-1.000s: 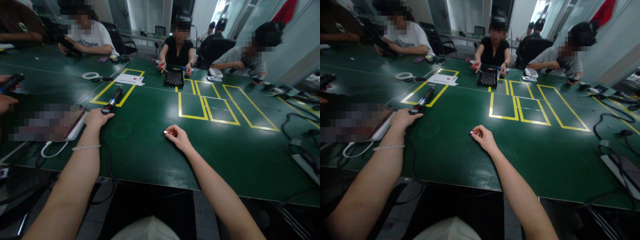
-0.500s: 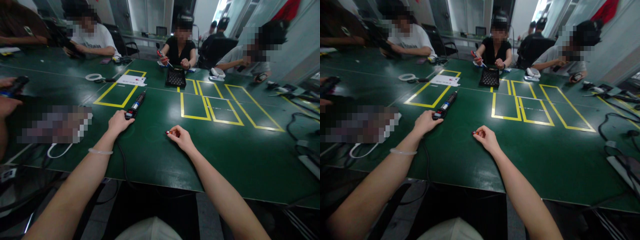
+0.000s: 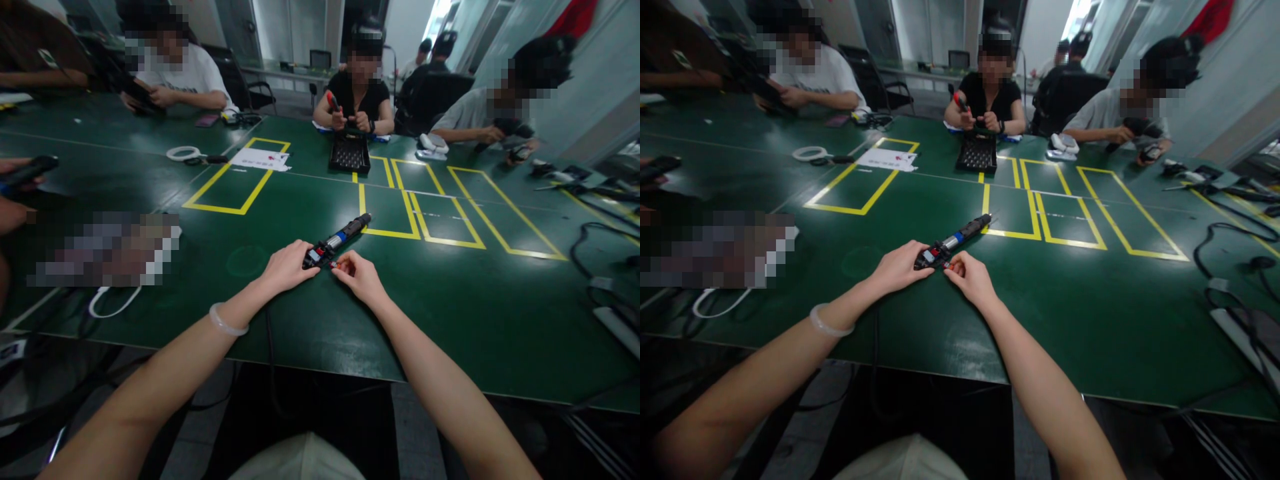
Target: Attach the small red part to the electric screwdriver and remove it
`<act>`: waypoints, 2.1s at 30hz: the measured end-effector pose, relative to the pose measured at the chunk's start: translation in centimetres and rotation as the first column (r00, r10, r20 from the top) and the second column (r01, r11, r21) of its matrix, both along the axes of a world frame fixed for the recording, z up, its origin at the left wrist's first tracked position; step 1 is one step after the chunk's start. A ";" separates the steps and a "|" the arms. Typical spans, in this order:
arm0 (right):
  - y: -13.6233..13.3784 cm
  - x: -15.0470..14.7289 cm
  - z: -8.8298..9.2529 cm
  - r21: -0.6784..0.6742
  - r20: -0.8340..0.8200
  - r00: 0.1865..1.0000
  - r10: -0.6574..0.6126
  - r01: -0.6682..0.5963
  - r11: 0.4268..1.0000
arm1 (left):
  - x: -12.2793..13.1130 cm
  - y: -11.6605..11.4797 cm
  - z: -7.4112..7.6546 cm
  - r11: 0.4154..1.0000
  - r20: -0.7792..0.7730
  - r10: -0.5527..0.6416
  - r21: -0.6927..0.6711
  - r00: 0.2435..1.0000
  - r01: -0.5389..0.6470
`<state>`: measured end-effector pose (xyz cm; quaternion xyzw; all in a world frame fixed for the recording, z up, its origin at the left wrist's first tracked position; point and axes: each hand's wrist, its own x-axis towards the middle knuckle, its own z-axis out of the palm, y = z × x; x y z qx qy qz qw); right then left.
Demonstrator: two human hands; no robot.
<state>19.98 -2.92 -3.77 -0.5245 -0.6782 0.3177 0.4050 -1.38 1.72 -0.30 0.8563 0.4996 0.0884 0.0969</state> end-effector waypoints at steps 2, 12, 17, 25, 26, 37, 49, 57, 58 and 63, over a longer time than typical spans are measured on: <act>0.0 0.0 0.0 0.002 0.058 0.998 -0.016 0.016 1.000 | 0.5 -0.6 0.1 0.999 0.006 -0.038 -0.014 0.999 0.038; 0.1 -0.2 -0.3 0.041 0.231 0.973 -0.028 0.019 0.999 | 0.9 -1.0 -0.3 0.993 0.018 -0.119 -0.010 0.993 0.120; 0.0 -0.1 0.2 0.084 0.233 0.971 0.054 -0.076 0.994 | 0.8 -0.9 -0.6 0.992 0.028 -0.124 0.006 0.992 0.124; 0.1 0.1 0.0 0.095 0.209 0.977 0.048 -0.069 0.993 | 1.2 -0.9 -0.6 0.994 0.004 -0.093 0.055 0.996 0.092; 0.2 0.1 -0.1 0.101 0.205 0.978 0.045 -0.067 0.993 | 1.4 -1.0 -0.6 0.995 -0.001 -0.076 0.071 0.997 0.076; -0.2 0.0 0.0 0.126 0.232 0.971 0.052 -0.083 0.989 | 2.4 -0.8 -0.2 0.998 -0.013 -0.002 0.070 1.000 0.003; 0.1 0.7 -0.1 0.125 0.252 0.967 0.040 -0.074 0.989 | -2.3 2.6 -0.2 0.989 -0.137 0.037 0.148 0.990 -0.017; 0.0 0.8 -0.1 0.110 0.294 0.954 0.051 -0.086 0.990 | -9.3 6.0 -0.2 0.945 -0.137 0.305 0.167 0.943 -0.281; 0.1 0.8 -0.1 0.111 0.298 0.953 0.051 -0.087 0.990 | -10.2 6.3 -0.2 0.933 -0.132 0.338 0.176 0.932 -0.314; 0.1 0.8 0.0 0.106 0.314 0.948 0.055 -0.093 0.990 | -14.1 7.6 -0.3 0.856 -0.147 0.506 0.213 0.850 -0.472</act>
